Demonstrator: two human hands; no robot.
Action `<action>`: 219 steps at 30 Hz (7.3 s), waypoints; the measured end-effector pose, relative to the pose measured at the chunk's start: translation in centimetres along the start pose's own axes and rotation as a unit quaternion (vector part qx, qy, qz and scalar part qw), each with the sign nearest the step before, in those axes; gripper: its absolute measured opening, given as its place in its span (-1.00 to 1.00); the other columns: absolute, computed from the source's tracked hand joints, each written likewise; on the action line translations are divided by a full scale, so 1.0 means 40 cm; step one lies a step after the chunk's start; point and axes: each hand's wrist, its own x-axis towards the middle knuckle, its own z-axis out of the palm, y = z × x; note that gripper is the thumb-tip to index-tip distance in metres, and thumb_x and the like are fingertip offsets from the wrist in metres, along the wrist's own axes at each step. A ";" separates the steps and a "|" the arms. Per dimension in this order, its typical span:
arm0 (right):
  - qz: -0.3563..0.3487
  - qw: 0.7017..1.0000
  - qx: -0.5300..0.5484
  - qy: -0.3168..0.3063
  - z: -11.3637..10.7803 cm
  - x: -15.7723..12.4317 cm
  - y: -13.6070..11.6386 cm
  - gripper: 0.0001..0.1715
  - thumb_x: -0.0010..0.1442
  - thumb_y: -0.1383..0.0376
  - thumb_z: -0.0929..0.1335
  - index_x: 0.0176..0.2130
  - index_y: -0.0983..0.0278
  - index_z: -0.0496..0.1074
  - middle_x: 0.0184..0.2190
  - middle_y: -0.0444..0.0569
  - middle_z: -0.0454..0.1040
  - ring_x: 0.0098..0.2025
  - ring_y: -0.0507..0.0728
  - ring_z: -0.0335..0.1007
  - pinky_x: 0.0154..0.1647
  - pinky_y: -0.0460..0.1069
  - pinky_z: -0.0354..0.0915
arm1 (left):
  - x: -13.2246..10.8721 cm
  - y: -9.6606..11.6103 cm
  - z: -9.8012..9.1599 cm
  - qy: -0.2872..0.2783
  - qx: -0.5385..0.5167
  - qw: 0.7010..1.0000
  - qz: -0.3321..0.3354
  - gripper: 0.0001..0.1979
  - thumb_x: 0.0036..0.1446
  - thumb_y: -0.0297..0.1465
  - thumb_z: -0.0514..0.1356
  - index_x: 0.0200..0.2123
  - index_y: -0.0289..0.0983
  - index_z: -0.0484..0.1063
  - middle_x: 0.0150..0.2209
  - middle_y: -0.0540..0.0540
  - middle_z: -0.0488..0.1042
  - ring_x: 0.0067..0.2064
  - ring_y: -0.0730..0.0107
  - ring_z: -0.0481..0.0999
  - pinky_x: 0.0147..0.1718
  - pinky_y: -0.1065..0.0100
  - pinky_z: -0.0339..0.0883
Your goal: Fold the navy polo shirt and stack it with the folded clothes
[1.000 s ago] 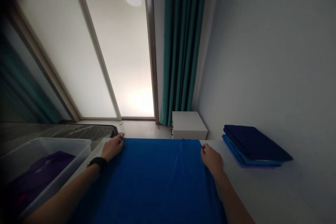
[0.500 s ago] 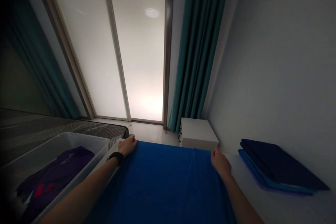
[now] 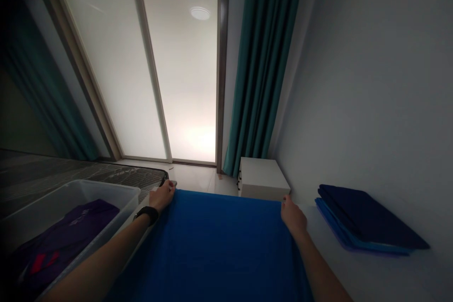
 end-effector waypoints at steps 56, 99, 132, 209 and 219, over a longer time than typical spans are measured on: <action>-0.218 0.973 -0.042 -0.061 0.059 -0.234 -0.144 -0.18 0.32 -0.10 -0.02 0.39 0.25 -0.12 0.42 0.01 -0.19 0.43 0.19 -0.38 0.38 0.18 -0.40 | -0.151 0.091 0.076 0.006 0.069 0.971 0.228 -0.39 0.32 -0.16 -0.13 0.34 -0.32 0.06 0.38 -0.18 -0.01 0.40 0.16 -0.12 0.33 0.07 -0.30; -0.298 0.950 -0.046 -0.082 0.046 -0.256 -0.113 -0.11 0.32 -0.14 -0.08 0.39 0.35 -0.15 0.41 0.02 -0.24 0.43 0.15 -0.40 0.40 0.15 -0.40 | -0.243 0.087 0.053 -0.044 0.054 0.961 0.268 -0.40 0.34 -0.14 -0.13 0.35 -0.28 0.05 0.37 -0.18 -0.01 0.40 0.12 -0.10 0.32 -0.03 -0.24; -0.338 0.935 0.015 -0.105 0.029 -0.663 -0.089 -0.12 0.29 -0.20 0.02 0.39 0.20 -0.17 0.41 -0.12 -0.27 0.42 0.23 -0.38 0.40 0.25 -0.38 | -0.659 0.063 0.021 -0.122 -0.046 0.879 0.459 -0.34 0.32 -0.02 -0.08 0.39 -0.10 -0.13 0.41 -0.11 -0.14 0.40 0.08 -0.15 0.33 -0.07 -0.26; -0.400 0.905 0.020 0.141 0.094 -0.826 0.193 -0.42 0.35 0.10 0.20 0.29 0.17 0.18 0.26 -0.01 0.25 0.26 0.19 0.20 0.26 0.15 0.15 | -0.953 0.193 0.020 -0.102 -0.101 0.769 0.623 -0.57 0.25 -0.20 0.17 0.13 -0.18 0.24 0.12 -0.02 0.42 0.16 0.31 0.31 0.19 0.24 0.08; -0.329 0.927 -0.039 0.176 0.116 -0.846 0.203 -0.25 0.30 -0.05 0.20 0.35 0.15 0.04 0.34 0.07 0.06 0.33 0.33 0.03 0.26 0.29 0.07 | -0.956 0.187 0.056 -0.032 -0.079 0.759 0.646 -0.74 0.32 -0.28 0.09 0.05 -0.09 0.34 0.09 -0.03 0.42 0.16 0.27 0.31 0.18 0.17 0.13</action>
